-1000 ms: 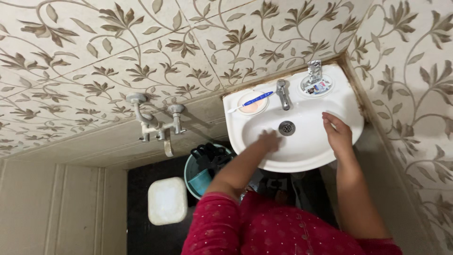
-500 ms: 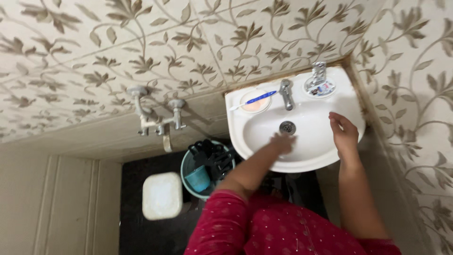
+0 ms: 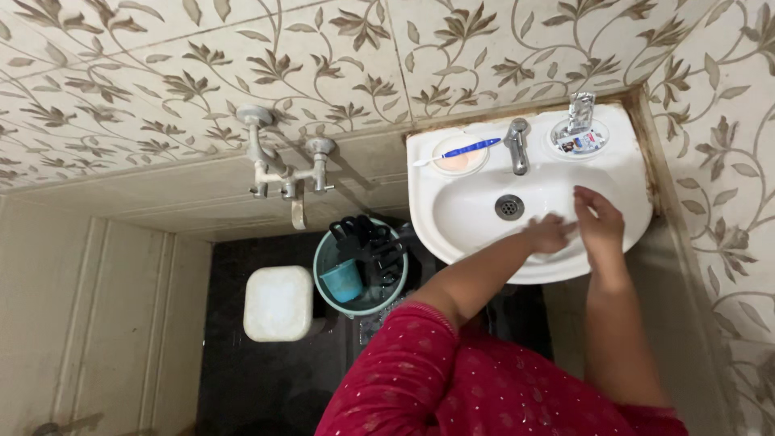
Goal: The person fills a blue cup with water from a wall tap, pours it into a white sink, and scrubs the sink basin with a sponge. They rinse the sponge and continue scrubbing the sink surface.
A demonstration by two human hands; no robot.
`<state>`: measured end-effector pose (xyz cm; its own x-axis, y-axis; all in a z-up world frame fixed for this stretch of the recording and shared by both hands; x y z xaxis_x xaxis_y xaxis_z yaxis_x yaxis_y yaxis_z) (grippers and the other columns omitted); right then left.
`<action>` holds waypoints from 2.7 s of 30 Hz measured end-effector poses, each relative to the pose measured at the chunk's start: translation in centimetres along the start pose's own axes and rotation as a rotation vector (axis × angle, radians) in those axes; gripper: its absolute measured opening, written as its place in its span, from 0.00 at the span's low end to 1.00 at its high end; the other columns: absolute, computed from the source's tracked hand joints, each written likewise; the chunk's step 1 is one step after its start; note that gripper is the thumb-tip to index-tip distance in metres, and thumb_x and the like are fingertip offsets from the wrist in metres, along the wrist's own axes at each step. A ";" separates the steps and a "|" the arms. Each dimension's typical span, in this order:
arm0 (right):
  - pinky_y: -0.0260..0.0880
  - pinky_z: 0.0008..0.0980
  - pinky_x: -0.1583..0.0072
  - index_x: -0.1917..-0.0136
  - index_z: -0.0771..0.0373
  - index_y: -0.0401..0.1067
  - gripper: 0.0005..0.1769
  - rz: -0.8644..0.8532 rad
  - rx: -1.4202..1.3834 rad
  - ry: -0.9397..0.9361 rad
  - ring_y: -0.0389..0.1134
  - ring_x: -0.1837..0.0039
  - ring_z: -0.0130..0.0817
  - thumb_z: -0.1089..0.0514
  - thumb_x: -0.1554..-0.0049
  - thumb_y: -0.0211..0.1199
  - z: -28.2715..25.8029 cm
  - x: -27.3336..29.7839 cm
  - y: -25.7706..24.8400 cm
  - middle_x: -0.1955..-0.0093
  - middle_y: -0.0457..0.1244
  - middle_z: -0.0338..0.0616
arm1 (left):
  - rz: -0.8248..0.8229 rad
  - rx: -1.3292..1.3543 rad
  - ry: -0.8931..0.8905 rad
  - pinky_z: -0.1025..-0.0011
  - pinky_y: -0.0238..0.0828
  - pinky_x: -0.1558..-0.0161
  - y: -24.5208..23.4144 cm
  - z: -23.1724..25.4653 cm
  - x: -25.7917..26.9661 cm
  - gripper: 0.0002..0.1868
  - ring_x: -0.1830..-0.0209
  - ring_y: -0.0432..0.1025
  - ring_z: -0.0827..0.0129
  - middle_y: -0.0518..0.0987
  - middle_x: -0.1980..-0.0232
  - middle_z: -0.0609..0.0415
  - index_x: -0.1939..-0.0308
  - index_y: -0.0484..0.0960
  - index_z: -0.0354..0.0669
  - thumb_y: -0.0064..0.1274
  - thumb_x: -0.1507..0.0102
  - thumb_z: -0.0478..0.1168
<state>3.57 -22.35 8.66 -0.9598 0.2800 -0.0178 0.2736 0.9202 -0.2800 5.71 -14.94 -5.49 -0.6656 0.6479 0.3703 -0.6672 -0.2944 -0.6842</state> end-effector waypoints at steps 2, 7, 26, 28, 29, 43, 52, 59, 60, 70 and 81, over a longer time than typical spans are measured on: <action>0.67 0.26 0.37 0.37 0.66 0.76 0.14 0.031 -0.073 -0.017 0.69 0.38 0.27 0.62 0.35 0.61 0.1 0.0 -1.4 0.41 0.70 0.43 | 0.025 0.159 0.023 0.34 0.37 0.26 -0.2 2.0 -1.0 0.39 0.17 0.43 0.52 0.55 0.19 0.45 0.20 0.55 0.67 0.46 0.35 0.55; 0.67 0.25 0.38 0.37 0.67 0.76 0.14 0.077 -0.104 -0.025 0.69 0.40 0.26 0.62 0.35 0.62 -0.1 -0.3 -1.6 0.42 0.70 0.43 | -0.090 0.003 -0.014 0.29 0.40 0.28 -0.6 -0.5 2.5 0.34 0.16 0.45 0.53 0.61 0.20 0.51 0.20 0.54 0.63 0.36 0.32 0.55; 0.66 0.25 0.36 0.38 0.65 0.76 0.13 0.000 -0.130 -0.054 0.68 0.38 0.25 0.61 0.35 0.62 -2.5 -0.2 -1.5 0.41 0.70 0.41 | -0.201 0.045 -0.071 0.27 0.35 0.27 0.3 0.8 0.1 0.38 0.16 0.39 0.52 0.59 0.19 0.49 0.19 0.51 0.65 0.38 0.34 0.56; 0.66 0.25 0.38 0.37 0.64 0.76 0.13 0.020 -0.055 -0.042 0.68 0.39 0.26 0.61 0.34 0.62 -2.8 -0.5 -1.7 0.42 0.70 0.41 | -0.213 0.027 -0.114 0.29 0.28 0.27 0.5 -1.0 1.7 0.37 0.16 0.31 0.51 0.47 0.17 0.44 0.18 0.47 0.64 0.35 0.32 0.55; 0.66 0.26 0.38 0.37 0.64 0.76 0.13 0.032 -0.019 -0.033 0.68 0.40 0.26 0.60 0.34 0.62 -2.7 -0.5 -1.6 0.42 0.70 0.41 | -0.249 -0.015 -0.133 0.29 0.29 0.27 0.6 -2.5 2.8 0.36 0.16 0.32 0.50 0.48 0.18 0.44 0.18 0.48 0.64 0.35 0.32 0.55; 0.67 0.24 0.41 0.37 0.63 0.77 0.14 -0.051 -0.006 -0.018 0.68 0.42 0.25 0.58 0.35 0.63 -3.6 1.3 -0.6 0.43 0.70 0.42 | -0.287 -0.341 0.050 0.33 0.32 0.27 0.2 -6.5 4.9 0.33 0.17 0.38 0.48 0.51 0.19 0.45 0.20 0.51 0.65 0.29 0.31 0.59; 0.67 0.23 0.43 0.37 0.63 0.77 0.14 0.009 -0.021 -0.003 0.68 0.43 0.22 0.59 0.34 0.63 -4.3 0.6 -2.2 0.43 0.70 0.40 | -0.085 0.038 0.057 0.30 0.40 0.28 -0.1 0.8 0.6 0.37 0.18 0.44 0.46 0.57 0.21 0.40 0.19 0.49 0.67 0.37 0.32 0.60; 0.67 0.23 0.41 0.38 0.63 0.77 0.14 -0.022 -0.066 0.051 0.68 0.43 0.23 0.59 0.36 0.63 -2.8 0.6 -1.0 0.44 0.70 0.39 | -0.453 -0.460 0.170 0.42 0.38 0.23 -6.0 -15.2 12.7 0.29 0.17 0.48 0.55 0.57 0.19 0.50 0.21 0.58 0.73 0.28 0.28 0.58; 0.67 0.23 0.41 0.38 0.63 0.77 0.14 -0.024 -0.073 0.035 0.68 0.42 0.23 0.59 0.36 0.63 -3.1 0.6 -0.9 0.43 0.70 0.39 | -0.480 -0.496 0.186 0.45 0.43 0.23 -6.9 -16.2 13.2 0.29 0.19 0.52 0.56 0.59 0.19 0.49 0.22 0.60 0.74 0.29 0.28 0.57; 0.67 0.24 0.40 0.38 0.64 0.77 0.14 -0.018 0.005 -0.048 0.68 0.42 0.24 0.59 0.35 0.63 -5.6 1.4 -1.1 0.44 0.71 0.41 | -0.110 -0.041 0.361 0.48 0.50 0.25 -0.8 -0.8 3.7 0.36 0.22 0.54 0.46 0.62 0.23 0.42 0.18 0.51 0.67 0.38 0.30 0.58; 0.67 0.23 0.41 0.37 0.64 0.77 0.13 -0.045 -0.010 -0.065 0.67 0.43 0.22 0.59 0.34 0.62 -5.7 1.4 -0.4 0.43 0.70 0.40 | -0.333 -0.098 0.271 0.45 0.36 0.21 -1.6 -6.2 7.7 0.34 0.16 0.41 0.45 0.50 0.18 0.39 0.18 0.50 0.70 0.37 0.29 0.58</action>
<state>2.47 -20.77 14.21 -0.9731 0.2200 -0.0679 0.2302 0.9344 -0.2719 3.68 -5.13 -5.40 -0.2989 0.8609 0.4117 -0.7873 0.0213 -0.6162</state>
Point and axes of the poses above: each hand's wrist, its own x-axis away from the middle knuckle, its own y-axis out of the palm, z = x × y, the point moved 8 cm from there along -x, towards the middle knuckle
